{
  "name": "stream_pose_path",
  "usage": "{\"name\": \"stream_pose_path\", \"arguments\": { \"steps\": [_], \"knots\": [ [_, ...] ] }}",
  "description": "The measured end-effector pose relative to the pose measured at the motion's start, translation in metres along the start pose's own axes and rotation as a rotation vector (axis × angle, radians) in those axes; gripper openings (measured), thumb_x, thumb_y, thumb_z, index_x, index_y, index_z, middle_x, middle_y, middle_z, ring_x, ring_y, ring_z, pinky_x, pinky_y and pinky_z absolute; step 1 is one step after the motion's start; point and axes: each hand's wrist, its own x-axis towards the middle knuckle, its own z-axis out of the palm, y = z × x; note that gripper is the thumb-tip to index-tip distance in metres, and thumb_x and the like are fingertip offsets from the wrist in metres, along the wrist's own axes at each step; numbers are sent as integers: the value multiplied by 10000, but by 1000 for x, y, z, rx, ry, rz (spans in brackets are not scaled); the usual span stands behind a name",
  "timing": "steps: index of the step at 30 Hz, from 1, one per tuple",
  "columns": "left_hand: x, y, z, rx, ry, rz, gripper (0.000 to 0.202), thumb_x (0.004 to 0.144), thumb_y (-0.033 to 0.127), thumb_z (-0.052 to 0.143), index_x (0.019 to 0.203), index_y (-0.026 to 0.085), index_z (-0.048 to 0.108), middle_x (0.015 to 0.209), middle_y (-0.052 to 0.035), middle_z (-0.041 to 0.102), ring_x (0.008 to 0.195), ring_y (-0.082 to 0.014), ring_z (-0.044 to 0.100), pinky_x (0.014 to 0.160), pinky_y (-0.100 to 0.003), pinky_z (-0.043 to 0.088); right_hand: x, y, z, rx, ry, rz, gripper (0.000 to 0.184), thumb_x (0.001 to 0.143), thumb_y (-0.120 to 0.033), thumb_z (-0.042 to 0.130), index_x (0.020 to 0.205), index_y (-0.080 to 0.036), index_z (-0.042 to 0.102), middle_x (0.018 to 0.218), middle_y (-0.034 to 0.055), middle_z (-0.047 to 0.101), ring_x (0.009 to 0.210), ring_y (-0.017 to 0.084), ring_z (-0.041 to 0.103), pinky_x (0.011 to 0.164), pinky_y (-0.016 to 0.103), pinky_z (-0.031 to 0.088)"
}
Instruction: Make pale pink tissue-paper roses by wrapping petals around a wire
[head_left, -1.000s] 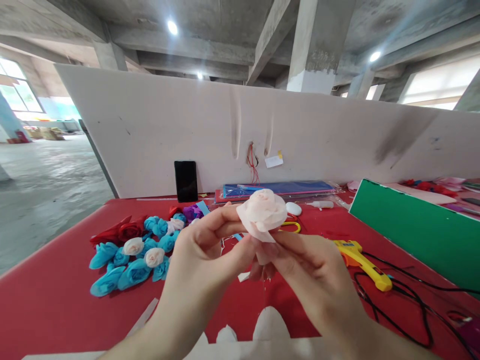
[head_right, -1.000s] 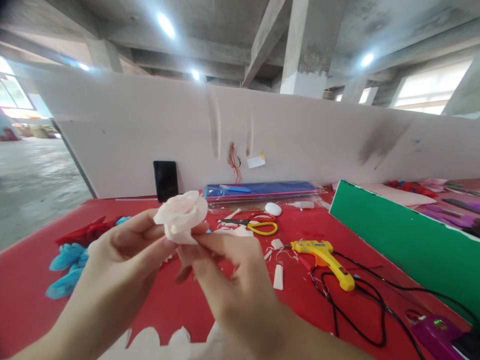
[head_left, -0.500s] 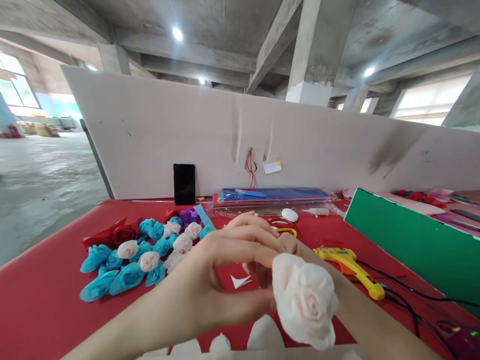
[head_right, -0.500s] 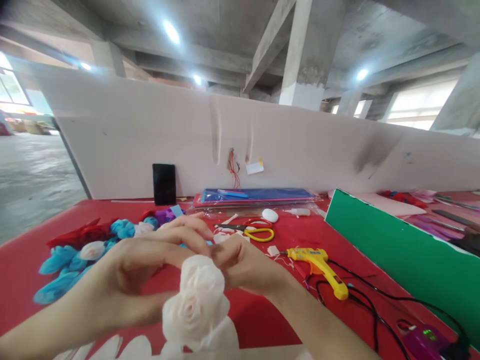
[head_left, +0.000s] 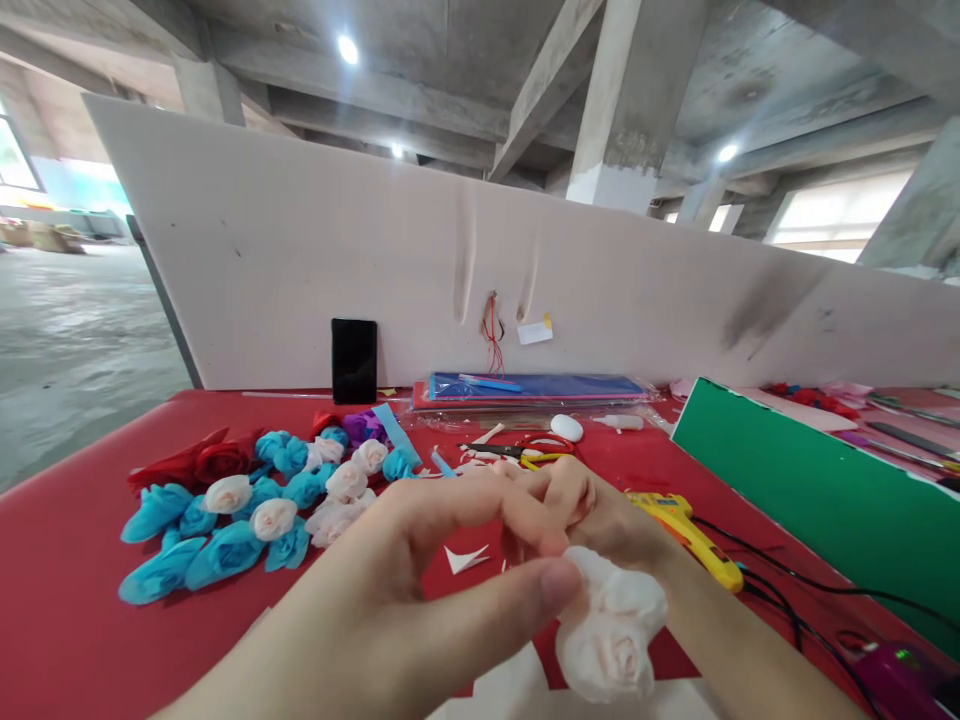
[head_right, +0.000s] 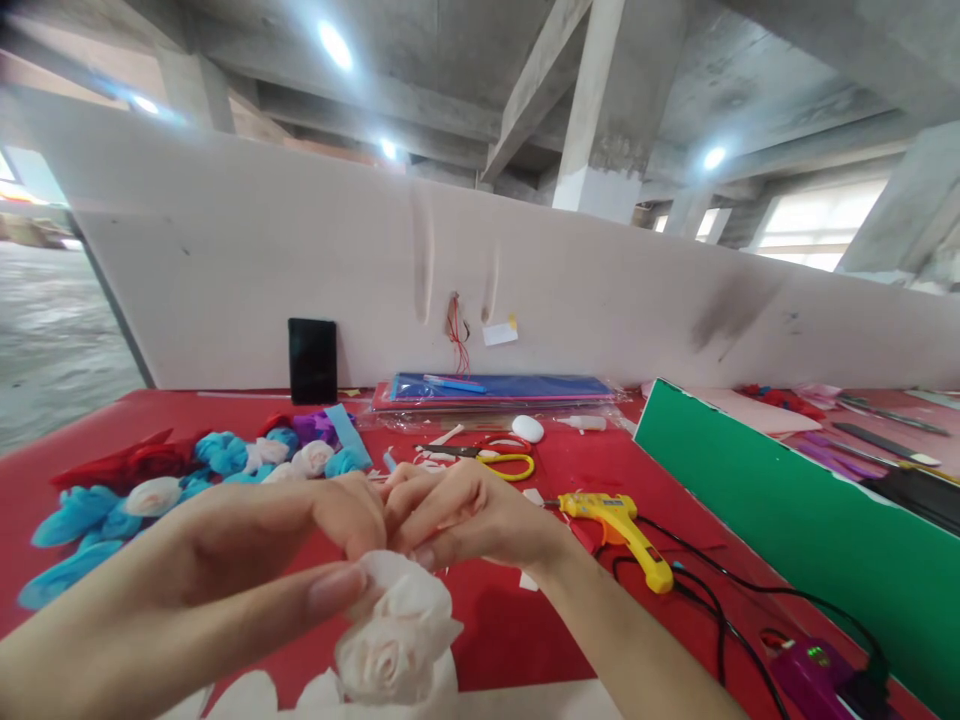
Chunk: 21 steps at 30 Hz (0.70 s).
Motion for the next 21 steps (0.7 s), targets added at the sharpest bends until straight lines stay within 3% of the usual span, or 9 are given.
{"name": "stream_pose_path", "arguments": {
  "steps": [5,14,17,21],
  "knots": [
    [-2,2,1,28,59,67,155,837,299,650,703,266,720,684,50,690,656,-122,654,624,-142,529,1,-2,3,-32,9,-44,274,765,-381,715,551,-213,688,632,-60,610,680,103,548,785,339,478],
    [-6,-3,7,-56,44,-3,195,836,345,641,668,253,678,651,36,677,601,-139,641,560,-178,515,4,4,0,-65,-18,-145,308,735,-422,733,511,-224,656,595,-58,614,729,120,542,733,328,476],
    [-11,6,13,-71,120,-17,197,833,335,638,659,256,683,612,39,643,568,-135,604,525,-173,482,5,3,-5,-102,-46,-163,241,746,-406,723,569,-247,693,614,-46,633,731,130,547,733,323,484],
    [-18,29,22,69,247,-91,172,860,306,575,719,265,666,638,48,631,569,-125,585,544,-159,450,4,-3,-10,-167,-98,-162,249,798,-421,685,632,-239,719,645,-22,662,720,133,555,772,329,482]
  ]
}}
